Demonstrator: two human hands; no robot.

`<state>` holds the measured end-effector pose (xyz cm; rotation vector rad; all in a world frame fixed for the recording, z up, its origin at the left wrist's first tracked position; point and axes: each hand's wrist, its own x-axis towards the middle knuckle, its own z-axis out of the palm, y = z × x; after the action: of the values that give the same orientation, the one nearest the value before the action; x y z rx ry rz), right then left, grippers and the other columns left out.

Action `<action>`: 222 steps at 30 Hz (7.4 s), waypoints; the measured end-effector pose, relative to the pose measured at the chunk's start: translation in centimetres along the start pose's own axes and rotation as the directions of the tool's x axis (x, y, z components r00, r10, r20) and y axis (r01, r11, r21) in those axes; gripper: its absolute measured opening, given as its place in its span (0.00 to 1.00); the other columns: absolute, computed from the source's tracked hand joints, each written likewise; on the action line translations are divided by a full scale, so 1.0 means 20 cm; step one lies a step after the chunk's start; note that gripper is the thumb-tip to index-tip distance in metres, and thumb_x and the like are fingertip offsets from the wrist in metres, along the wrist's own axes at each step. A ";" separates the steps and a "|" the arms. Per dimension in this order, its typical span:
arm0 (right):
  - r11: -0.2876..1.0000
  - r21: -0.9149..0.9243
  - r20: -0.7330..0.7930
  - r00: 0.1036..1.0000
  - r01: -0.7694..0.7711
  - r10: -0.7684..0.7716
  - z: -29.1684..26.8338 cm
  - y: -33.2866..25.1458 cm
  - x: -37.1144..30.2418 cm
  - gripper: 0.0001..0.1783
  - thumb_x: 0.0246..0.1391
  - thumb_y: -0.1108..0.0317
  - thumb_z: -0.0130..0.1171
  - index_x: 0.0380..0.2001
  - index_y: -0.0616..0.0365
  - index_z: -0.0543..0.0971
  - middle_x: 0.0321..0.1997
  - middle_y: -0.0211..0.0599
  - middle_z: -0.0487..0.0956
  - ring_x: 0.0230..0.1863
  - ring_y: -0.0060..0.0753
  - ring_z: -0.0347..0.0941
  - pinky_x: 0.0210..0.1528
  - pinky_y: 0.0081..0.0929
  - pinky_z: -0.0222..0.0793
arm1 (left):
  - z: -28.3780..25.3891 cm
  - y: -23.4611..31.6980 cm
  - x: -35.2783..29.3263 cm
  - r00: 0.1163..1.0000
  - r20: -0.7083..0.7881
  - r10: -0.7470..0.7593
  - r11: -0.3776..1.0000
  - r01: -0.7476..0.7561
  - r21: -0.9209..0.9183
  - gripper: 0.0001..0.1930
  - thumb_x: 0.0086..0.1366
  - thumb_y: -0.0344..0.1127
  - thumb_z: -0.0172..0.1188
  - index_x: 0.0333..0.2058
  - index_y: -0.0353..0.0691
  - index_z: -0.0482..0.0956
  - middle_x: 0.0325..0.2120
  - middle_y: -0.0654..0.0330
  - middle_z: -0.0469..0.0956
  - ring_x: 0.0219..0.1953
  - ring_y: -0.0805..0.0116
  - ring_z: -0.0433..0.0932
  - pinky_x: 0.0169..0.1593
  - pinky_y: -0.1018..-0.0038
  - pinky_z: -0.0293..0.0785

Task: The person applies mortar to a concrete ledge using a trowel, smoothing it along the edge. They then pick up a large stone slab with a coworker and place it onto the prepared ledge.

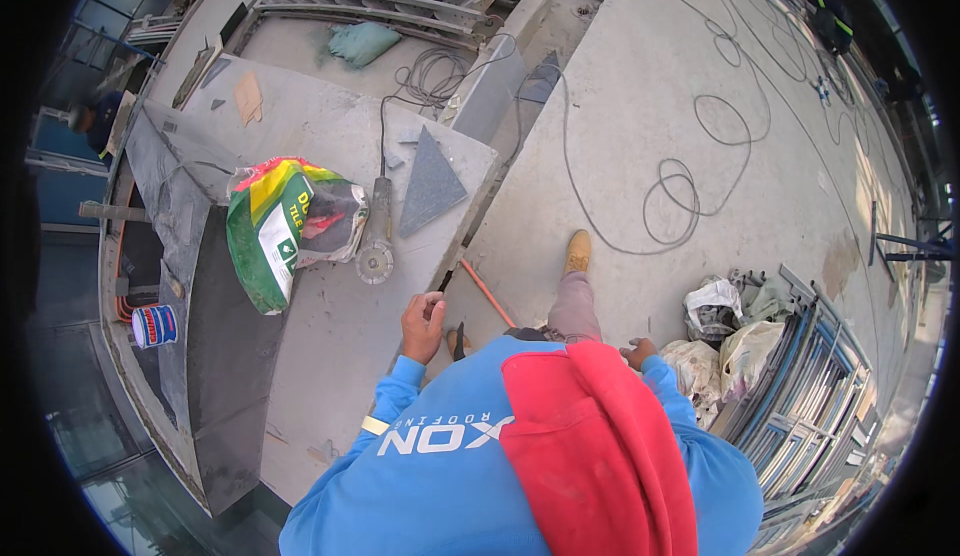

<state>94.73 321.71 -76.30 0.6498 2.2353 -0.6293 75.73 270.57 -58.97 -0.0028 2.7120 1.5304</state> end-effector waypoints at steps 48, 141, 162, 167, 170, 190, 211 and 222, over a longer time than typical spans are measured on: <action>0.131 -0.390 0.217 0.229 0.911 -0.949 -3.44 -6.32 3.74 0.27 0.59 0.55 0.64 0.55 0.62 0.80 0.45 0.58 0.84 0.48 0.52 0.83 0.52 0.43 0.77 | 0.10 -0.40 3.62 -0.363 -0.493 -0.790 0.580 -0.184 -0.794 0.16 0.72 0.37 0.53 0.54 0.36 0.73 0.42 0.57 0.77 0.38 0.69 0.76 0.42 0.70 0.76; -0.277 0.941 0.339 -0.500 0.197 0.797 2.26 -16.27 2.81 0.25 0.58 0.58 0.65 0.55 0.62 0.79 0.61 0.54 0.75 0.60 0.54 0.73 0.61 0.41 0.70 | -7.48 -4.60 10.78 -0.941 0.315 0.120 0.616 -0.179 -0.767 0.07 0.69 0.32 0.60 0.36 0.32 0.80 0.31 0.56 0.79 0.31 0.70 0.78 0.37 0.73 0.76; -0.242 0.611 0.487 0.117 -0.754 0.865 2.95 -14.85 1.90 0.26 0.56 0.58 0.63 0.57 0.51 0.75 0.54 0.46 0.79 0.55 0.44 0.76 0.58 0.52 0.69 | -6.59 -5.06 9.69 -0.129 0.992 0.008 0.964 -0.264 -0.042 0.16 0.65 0.38 0.60 0.44 0.33 0.69 0.28 0.57 0.74 0.21 0.68 0.73 0.25 0.69 0.72; -0.611 0.785 0.581 0.223 0.100 0.783 2.85 -15.10 2.02 0.21 0.56 0.60 0.60 0.44 0.68 0.75 0.24 0.46 0.81 0.15 0.37 0.74 0.19 0.37 0.70 | -6.73 -4.67 9.98 -0.327 0.931 -0.161 0.986 -0.102 0.134 0.06 0.70 0.36 0.53 0.41 0.46 0.67 0.22 0.66 0.68 0.15 0.77 0.65 0.16 0.79 0.58; -0.648 0.667 0.633 0.177 0.368 0.753 2.77 -15.17 2.22 0.23 0.58 0.57 0.59 0.45 0.69 0.74 0.21 0.40 0.77 0.14 0.31 0.71 0.16 0.33 0.65 | -6.89 -4.48 10.09 -0.319 0.935 -0.157 0.983 -0.142 0.117 0.09 0.72 0.37 0.53 0.49 0.48 0.70 0.21 0.69 0.67 0.14 0.79 0.62 0.16 0.80 0.56; 0.231 0.963 -0.263 -0.310 -0.136 0.914 2.40 -15.42 1.97 0.18 0.49 0.65 0.66 0.42 0.57 0.75 0.29 0.50 0.80 0.31 0.57 0.78 0.33 0.48 0.72 | -7.88 -3.86 9.52 -0.747 0.261 -0.611 0.737 -0.658 -0.158 0.13 0.70 0.39 0.62 0.42 0.38 0.69 0.24 0.65 0.71 0.14 0.82 0.63 0.15 0.81 0.55; 0.133 0.974 -0.204 -0.464 -0.182 0.862 2.69 -15.36 2.32 0.18 0.48 0.65 0.67 0.42 0.53 0.75 0.35 0.45 0.81 0.39 0.55 0.79 0.40 0.50 0.75 | -7.79 -4.01 9.54 -0.746 0.122 -0.654 0.751 -0.621 0.225 0.18 0.70 0.32 0.58 0.55 0.35 0.66 0.24 0.63 0.69 0.15 0.79 0.65 0.17 0.82 0.57; -0.057 0.988 -0.001 -0.378 -0.143 0.926 2.85 -15.51 2.30 0.16 0.48 0.65 0.66 0.39 0.55 0.75 0.36 0.46 0.81 0.40 0.57 0.78 0.41 0.49 0.75 | -7.59 -4.00 9.52 -0.739 0.124 -0.662 0.746 -0.634 0.206 0.19 0.71 0.33 0.57 0.56 0.34 0.67 0.24 0.63 0.69 0.14 0.80 0.64 0.16 0.82 0.58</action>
<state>-94.61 65.35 -70.91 3.4517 1.1826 -0.2109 -116.85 101.60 -53.68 0.8350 0.5079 -0.5419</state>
